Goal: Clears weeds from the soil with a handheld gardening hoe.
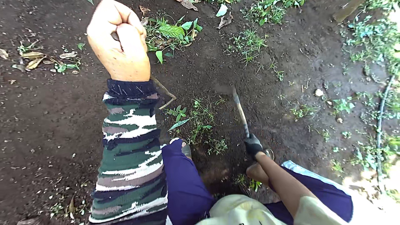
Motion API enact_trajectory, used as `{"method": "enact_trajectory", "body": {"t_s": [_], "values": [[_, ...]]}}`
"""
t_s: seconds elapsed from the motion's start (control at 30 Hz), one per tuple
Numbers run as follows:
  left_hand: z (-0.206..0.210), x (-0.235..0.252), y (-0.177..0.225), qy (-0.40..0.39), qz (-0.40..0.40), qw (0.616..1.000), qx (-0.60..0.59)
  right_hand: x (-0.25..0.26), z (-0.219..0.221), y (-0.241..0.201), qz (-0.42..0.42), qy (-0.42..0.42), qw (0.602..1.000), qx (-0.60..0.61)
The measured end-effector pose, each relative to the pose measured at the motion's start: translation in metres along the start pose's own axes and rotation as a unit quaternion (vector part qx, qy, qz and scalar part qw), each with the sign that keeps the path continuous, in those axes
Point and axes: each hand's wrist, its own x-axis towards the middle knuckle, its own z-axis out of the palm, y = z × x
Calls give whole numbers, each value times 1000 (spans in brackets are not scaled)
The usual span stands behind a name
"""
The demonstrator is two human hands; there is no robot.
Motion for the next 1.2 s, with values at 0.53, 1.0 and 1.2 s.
{"method": "enact_trajectory", "body": {"t_s": [0.53, 1.0, 1.2], "values": [[-57, -18, -31, 32, -19, 993, 110, -35, 22, 66, -1, -136, 973, -189], [-66, -24, -29, 62, -6, 997, 52, 2, 41, -90, -180, -112, 962, -174], [-64, -21, -29, 58, -12, 997, 40, -5, 6, -38, -131, -160, 934, -290]]}}
